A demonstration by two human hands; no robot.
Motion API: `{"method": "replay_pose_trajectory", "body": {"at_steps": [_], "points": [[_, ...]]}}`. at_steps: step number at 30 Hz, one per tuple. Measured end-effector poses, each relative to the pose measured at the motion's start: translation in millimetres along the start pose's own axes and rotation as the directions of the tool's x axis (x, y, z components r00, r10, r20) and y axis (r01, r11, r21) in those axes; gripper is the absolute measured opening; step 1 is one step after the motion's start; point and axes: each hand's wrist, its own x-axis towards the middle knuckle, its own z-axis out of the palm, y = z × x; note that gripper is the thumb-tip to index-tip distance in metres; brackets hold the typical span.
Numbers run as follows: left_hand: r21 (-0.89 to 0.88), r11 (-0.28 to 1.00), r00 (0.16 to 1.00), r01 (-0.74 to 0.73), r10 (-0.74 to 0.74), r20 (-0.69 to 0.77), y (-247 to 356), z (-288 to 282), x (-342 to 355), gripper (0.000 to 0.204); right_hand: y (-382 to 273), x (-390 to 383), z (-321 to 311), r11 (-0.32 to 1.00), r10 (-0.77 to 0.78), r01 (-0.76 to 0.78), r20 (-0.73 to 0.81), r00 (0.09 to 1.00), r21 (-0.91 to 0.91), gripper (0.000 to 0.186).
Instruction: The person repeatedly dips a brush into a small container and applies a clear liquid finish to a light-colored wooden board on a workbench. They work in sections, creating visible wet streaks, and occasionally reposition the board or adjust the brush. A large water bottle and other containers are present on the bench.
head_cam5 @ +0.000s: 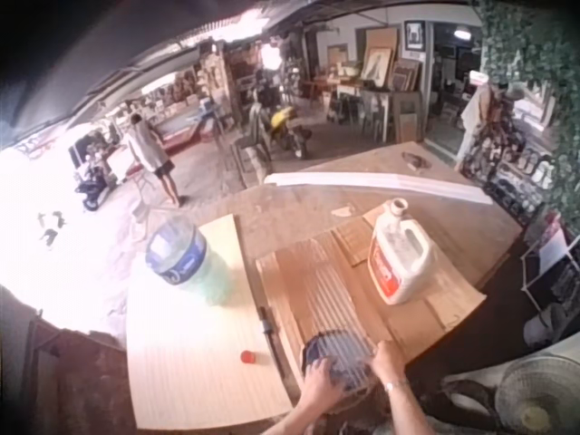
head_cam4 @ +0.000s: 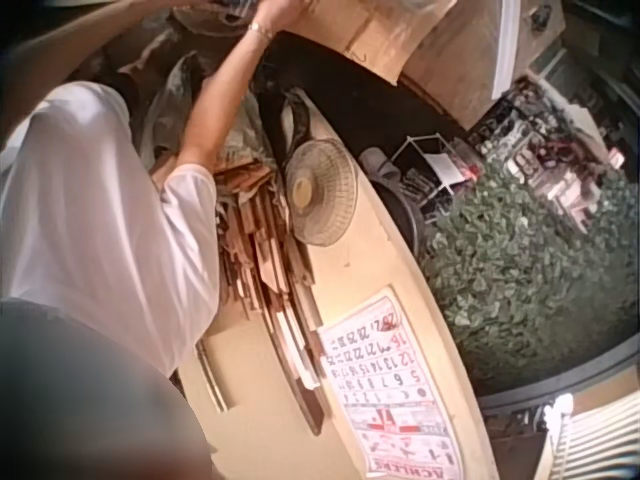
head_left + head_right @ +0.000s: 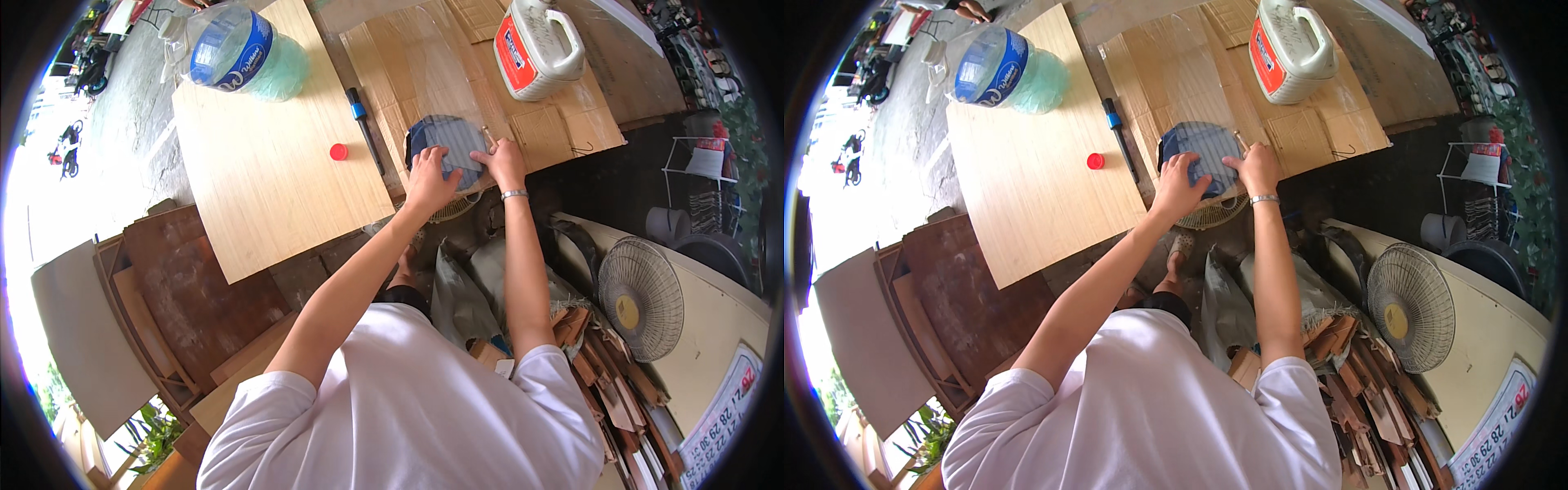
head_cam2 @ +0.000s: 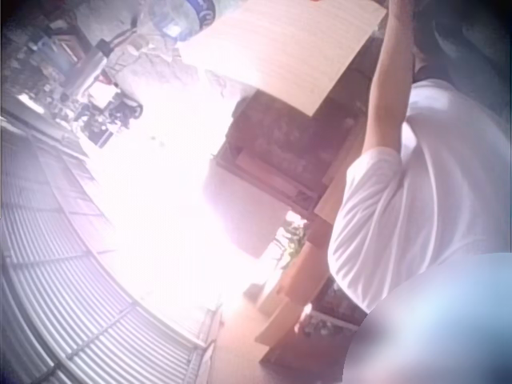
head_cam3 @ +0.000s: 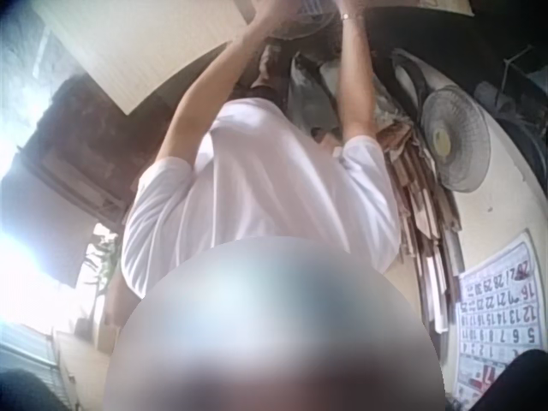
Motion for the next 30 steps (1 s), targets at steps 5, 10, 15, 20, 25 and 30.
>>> {"method": "replay_pose_trajectory", "body": {"at_steps": [5, 10, 15, 20, 25, 30], "points": [[-0.14, 0.989, 0.996, 0.056, -0.064, -0.054, -15.3, -11.3, -15.3, 0.046, 11.5, 10.7, -12.9, 0.943, 0.012, -0.04, 0.086, 0.996, 0.331, 0.041], [-0.303, 0.942, 0.986, 0.145, -0.163, -0.036, -32.4, -37.8, -51.8, 0.035, 14.4, 14.6, -28.0, 0.714, -0.081, -0.088, 0.207, 0.975, 0.694, 0.033], [-0.443, 0.845, 0.954, 0.299, -0.278, 0.113, -46.5, -73.6, -101.5, 0.028, 7.4, 17.6, -45.7, 0.723, -0.164, -0.145, 0.372, 0.914, 0.675, 0.014], [-0.387, 0.836, 0.921, 0.39, -0.349, 0.173, -71.1, -97.1, -138.0, 0.028, -0.6, 9.1, -48.4, 0.722, -0.151, -0.271, 0.527, 0.836, 0.637, 0.012], [-0.526, 0.723, 0.892, 0.448, -0.4, 0.21, -96.2, -109.0, -168.6, 0.03, -14.5, -37.3, -32.1, 0.517, -0.242, -0.263, 0.434, 0.868, 0.814, 0.016], [-0.677, 0.592, 0.892, 0.437, -0.379, 0.244, -111.4, -130.7, -201.4, 0.031, -51.7, -127.3, -9.0, 0.37, -0.307, -0.202, 0.325, 0.895, 0.907, 0.017]]}}
